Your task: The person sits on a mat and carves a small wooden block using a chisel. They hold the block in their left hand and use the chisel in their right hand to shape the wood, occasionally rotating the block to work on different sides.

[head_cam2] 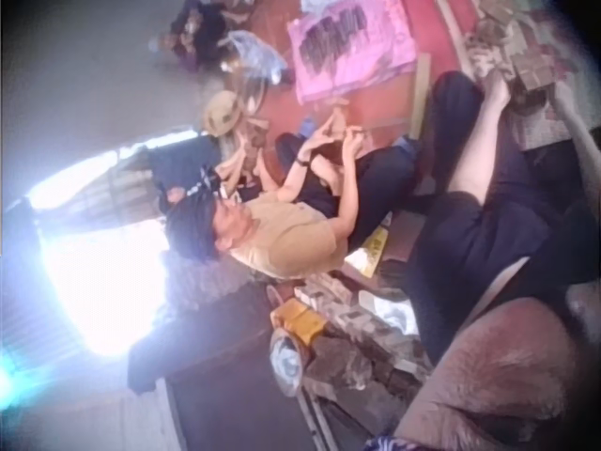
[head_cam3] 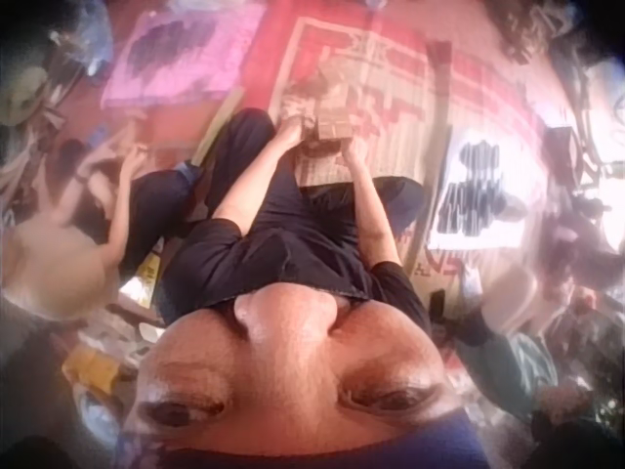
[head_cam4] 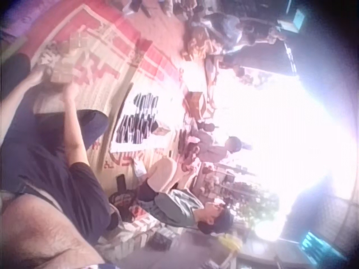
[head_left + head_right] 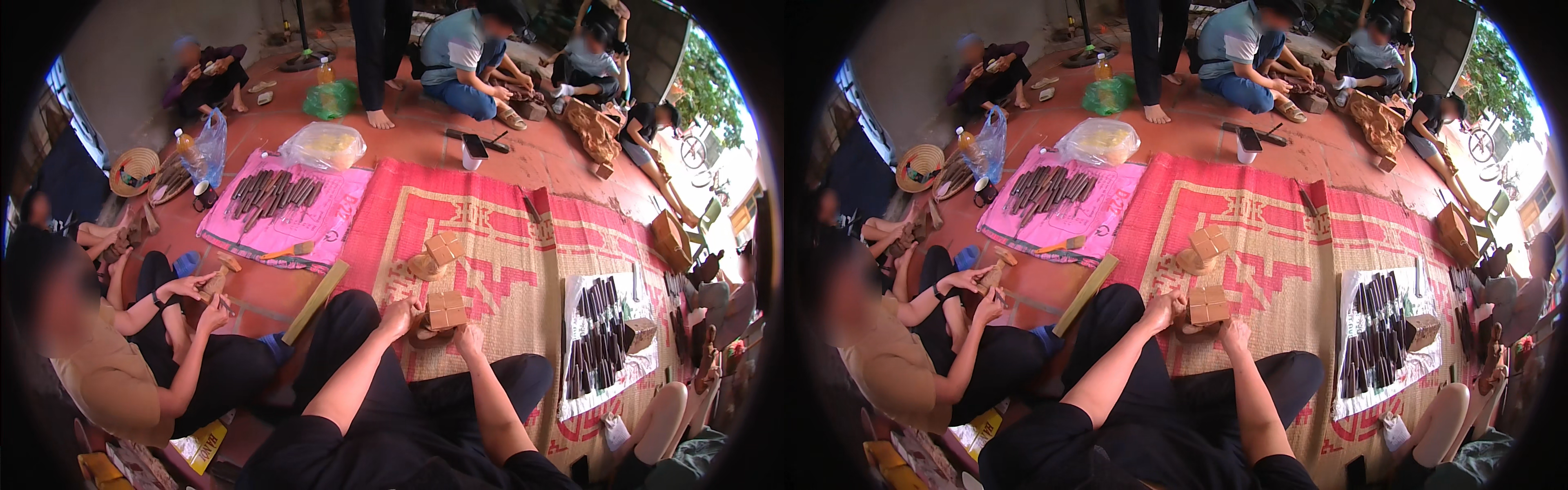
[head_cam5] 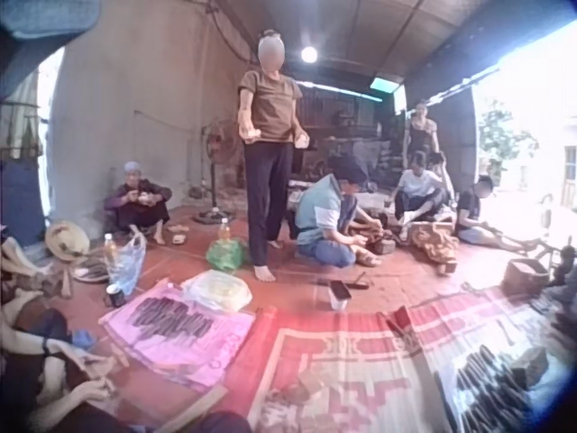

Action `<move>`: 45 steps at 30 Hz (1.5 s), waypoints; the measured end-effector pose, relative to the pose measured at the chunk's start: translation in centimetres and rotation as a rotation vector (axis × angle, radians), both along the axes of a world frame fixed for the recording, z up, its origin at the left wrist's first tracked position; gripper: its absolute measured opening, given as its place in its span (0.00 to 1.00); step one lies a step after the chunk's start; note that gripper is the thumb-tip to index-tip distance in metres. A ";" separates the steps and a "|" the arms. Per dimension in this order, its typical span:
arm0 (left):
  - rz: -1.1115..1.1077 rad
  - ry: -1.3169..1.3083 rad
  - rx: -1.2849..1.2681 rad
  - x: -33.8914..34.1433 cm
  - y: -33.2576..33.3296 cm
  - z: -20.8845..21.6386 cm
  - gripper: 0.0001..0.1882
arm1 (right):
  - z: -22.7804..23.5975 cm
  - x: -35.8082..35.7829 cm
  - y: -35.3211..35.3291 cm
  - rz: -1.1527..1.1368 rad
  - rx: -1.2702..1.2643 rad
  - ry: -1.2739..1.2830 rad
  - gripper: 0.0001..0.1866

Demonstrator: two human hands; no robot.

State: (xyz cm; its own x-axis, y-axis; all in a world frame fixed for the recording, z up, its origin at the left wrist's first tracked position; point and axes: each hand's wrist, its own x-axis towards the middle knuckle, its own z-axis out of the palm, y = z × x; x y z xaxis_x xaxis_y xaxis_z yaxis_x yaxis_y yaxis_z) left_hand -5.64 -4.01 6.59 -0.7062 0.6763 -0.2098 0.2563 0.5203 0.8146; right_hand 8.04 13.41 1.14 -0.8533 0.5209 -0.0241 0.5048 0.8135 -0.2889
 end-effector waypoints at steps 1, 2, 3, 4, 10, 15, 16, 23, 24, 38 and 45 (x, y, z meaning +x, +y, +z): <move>0.032 0.105 0.030 -0.5 -0.6 -0.2 0.09 | 1.3 0.6 -0.4 -0.004 -0.040 0.012 0.10; 0.063 0.210 0.059 -1.2 -1.2 -0.6 0.08 | 1.1 0.4 -0.2 0.014 -0.038 0.002 0.10; 0.094 0.316 0.088 -1.8 -1.8 -0.9 0.07 | 0.7 0.2 0.3 0.032 -0.036 -0.008 0.10; 0.112 0.359 0.089 -2.2 -1.8 0.3 0.08 | 0.6 0.7 0.6 0.034 -0.032 -0.027 0.10; 0.399 -0.007 0.368 -6.7 -6.2 9.2 0.14 | 2.4 0.7 -1.0 -0.001 -0.107 -0.015 0.16; -0.182 0.000 1.124 -0.3 -7.9 27.9 0.13 | -0.1 1.6 -0.1 0.003 -0.068 -0.112 0.20; -0.418 -0.049 1.202 1.2 -8.0 29.9 0.14 | -0.9 1.9 -0.4 -0.004 -0.081 -0.088 0.20; -1.113 -0.151 1.339 5.6 -6.2 34.4 0.09 | 1.0 2.2 -1.4 -0.044 -0.146 -0.138 0.21; -1.095 -0.148 1.351 5.7 -6.2 34.3 0.09 | 0.5 2.2 -1.3 -0.054 -0.141 -0.150 0.21; -0.151 0.014 0.844 -10.8 -1.4 35.5 0.11 | 1.7 1.8 -1.0 -0.092 -0.229 -0.102 0.15; 0.230 -0.034 1.367 -29.3 4.5 44.6 0.15 | 1.0 1.3 -1.3 -0.153 -0.272 -0.127 0.20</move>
